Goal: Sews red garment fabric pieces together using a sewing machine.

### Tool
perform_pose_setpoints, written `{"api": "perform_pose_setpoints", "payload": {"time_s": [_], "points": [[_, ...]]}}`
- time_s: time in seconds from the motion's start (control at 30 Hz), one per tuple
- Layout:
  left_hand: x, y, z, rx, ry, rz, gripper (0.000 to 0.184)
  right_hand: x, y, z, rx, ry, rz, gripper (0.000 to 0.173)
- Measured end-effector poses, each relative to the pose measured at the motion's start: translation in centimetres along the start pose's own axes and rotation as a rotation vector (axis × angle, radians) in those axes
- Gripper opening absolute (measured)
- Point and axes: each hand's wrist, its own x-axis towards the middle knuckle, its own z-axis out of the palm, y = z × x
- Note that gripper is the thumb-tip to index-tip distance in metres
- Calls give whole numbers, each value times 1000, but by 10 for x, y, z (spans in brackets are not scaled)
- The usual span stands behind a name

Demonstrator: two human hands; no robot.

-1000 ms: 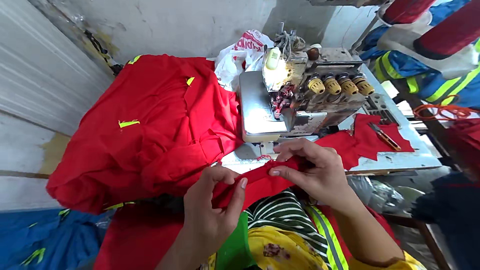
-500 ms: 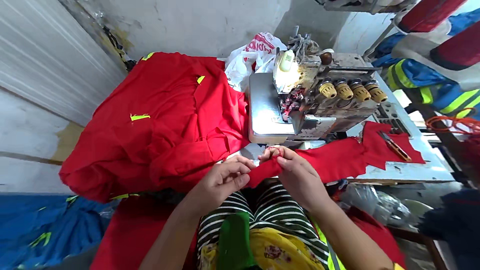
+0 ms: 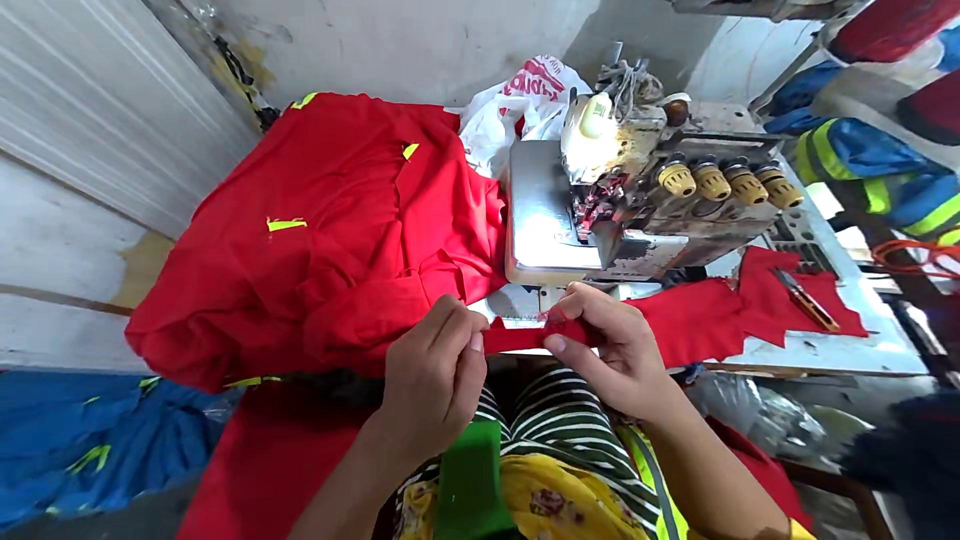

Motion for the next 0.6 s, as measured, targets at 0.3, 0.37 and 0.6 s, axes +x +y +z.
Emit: {"api": "perform_pose_setpoints", "payload": {"time_s": [0.3,0.37,0.6], "points": [[-11,-6,-12,-32,11,-54,34,6,0,0,20,-71,-32,23],[-11,-8,-15,-153,-11,-79,28,7,-1,0,32,-81,-26,22],[-15,-7,-20,-314,-40,-122,24,10,2,2,41,-103,-45,21]]}}
